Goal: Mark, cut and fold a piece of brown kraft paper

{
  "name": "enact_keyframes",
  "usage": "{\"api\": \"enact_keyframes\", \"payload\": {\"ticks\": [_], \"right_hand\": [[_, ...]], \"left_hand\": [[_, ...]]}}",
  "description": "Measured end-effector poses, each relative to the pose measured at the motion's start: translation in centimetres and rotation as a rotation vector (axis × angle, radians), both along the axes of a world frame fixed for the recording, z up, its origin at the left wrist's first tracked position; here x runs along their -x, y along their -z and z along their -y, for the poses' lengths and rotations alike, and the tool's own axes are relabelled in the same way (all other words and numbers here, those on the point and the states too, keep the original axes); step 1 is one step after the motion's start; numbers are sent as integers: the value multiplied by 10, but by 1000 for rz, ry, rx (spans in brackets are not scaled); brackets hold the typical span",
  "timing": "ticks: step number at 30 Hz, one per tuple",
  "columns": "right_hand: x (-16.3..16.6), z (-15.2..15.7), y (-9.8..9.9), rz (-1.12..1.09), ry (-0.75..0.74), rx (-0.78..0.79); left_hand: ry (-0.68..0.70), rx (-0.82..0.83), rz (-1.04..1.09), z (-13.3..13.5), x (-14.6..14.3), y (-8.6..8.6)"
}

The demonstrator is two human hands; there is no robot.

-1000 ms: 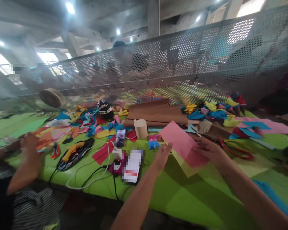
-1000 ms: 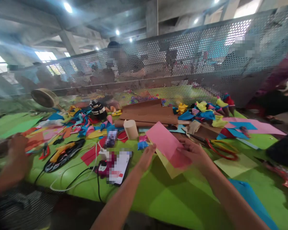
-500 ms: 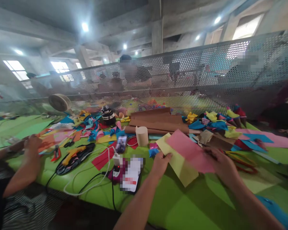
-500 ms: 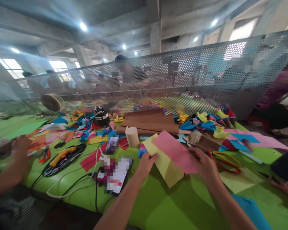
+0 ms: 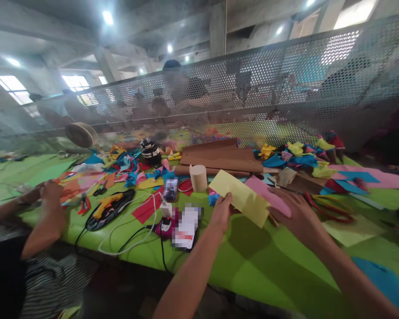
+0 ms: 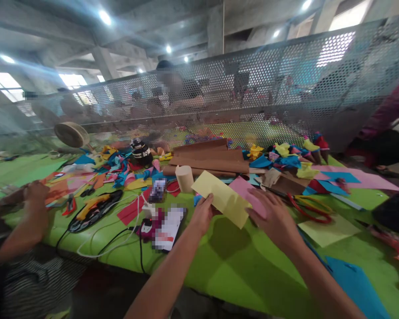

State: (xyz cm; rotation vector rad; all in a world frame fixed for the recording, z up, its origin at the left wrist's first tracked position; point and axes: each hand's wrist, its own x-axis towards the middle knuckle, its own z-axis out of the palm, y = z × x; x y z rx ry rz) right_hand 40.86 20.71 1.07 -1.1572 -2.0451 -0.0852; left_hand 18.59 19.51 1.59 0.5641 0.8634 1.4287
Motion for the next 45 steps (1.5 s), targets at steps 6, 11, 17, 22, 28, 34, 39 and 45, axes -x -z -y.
{"api": "enact_keyframes", "payload": {"ticks": [6, 11, 17, 22, 28, 34, 39, 45], "right_hand": [[28, 31, 0, 189, 14, -21], [15, 35, -5, 123, -56, -83], [-7, 43, 7, 41, -161, 45], [-8, 50, 9, -11, -291, 202], [9, 51, 3, 59, -392, 223], [18, 51, 5, 70, -460, 130], [19, 50, 8, 118, -423, 161], [19, 49, 18, 180, -300, 142]], "left_hand": [[101, -20, 159, 27, -20, -24], [103, -16, 98, 70, -16, -19], [-32, -150, -321, 118, 26, 5], [17, -300, -772, 134, 53, 16], [84, -276, -753, 130, 57, 6], [79, -190, -566, 122, 55, 17], [130, -206, -686, 123, 55, 20], [141, -405, -1066, 127, 47, 4]]}}
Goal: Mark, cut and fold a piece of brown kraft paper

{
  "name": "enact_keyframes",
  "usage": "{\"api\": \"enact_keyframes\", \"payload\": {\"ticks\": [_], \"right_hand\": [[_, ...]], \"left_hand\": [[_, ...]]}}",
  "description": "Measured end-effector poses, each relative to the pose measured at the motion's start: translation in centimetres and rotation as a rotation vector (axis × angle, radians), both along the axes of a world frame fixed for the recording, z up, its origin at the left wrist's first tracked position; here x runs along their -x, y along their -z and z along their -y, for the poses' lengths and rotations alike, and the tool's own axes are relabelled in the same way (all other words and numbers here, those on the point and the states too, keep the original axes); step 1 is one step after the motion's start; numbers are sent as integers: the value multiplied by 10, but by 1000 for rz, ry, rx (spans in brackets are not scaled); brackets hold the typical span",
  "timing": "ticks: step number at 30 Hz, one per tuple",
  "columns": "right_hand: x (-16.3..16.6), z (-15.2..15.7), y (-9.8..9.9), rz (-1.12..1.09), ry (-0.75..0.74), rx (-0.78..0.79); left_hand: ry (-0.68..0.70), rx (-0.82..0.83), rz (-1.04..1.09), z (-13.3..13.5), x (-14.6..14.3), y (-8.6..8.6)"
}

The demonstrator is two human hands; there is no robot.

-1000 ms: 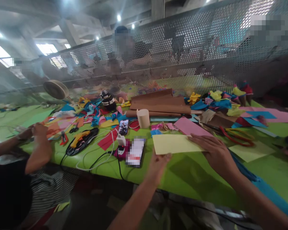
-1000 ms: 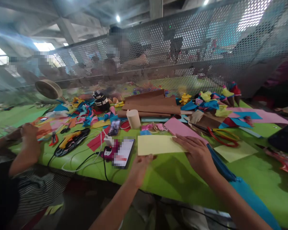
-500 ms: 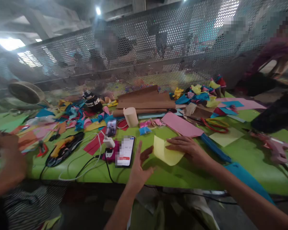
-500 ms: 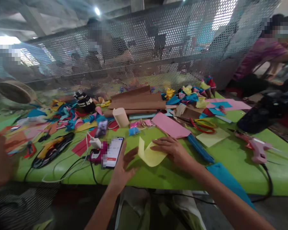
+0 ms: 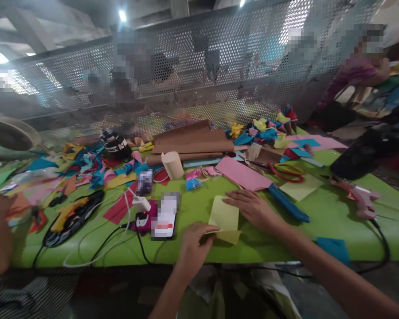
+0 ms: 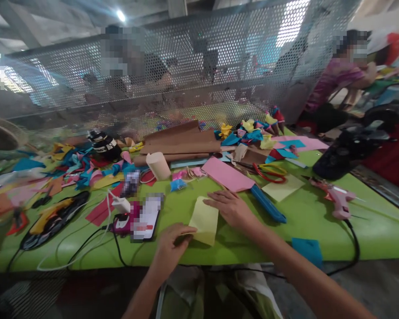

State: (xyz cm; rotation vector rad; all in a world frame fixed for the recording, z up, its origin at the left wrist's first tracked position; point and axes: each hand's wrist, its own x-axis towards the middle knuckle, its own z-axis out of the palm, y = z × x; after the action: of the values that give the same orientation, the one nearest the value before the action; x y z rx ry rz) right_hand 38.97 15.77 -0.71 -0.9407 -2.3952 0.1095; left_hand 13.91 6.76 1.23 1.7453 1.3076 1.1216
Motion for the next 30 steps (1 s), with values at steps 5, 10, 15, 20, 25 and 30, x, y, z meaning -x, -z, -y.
{"api": "enact_keyframes", "payload": {"ticks": [5, 10, 15, 20, 25, 30], "right_hand": [[-10, -1, 7, -44, 124, -17], [-20, -5, -3, -168, 237, -53], [-37, 9, -27, -283, 367, -70], [-75, 57, -32, -274, 472, -121], [-115, 109, 11, -263, 619, -29], [-133, 128, 46, -318, 659, 42]], "left_hand": [[-8, -73, -132, 2, -5, 1], [-51, -42, -14, -4, -18, -6], [-128, -49, 174, -33, -37, -28], [-228, -167, 302, -74, -47, -54], [-243, -439, 297, -108, -74, -69], [3, -368, 57, -128, -115, -50]]}}
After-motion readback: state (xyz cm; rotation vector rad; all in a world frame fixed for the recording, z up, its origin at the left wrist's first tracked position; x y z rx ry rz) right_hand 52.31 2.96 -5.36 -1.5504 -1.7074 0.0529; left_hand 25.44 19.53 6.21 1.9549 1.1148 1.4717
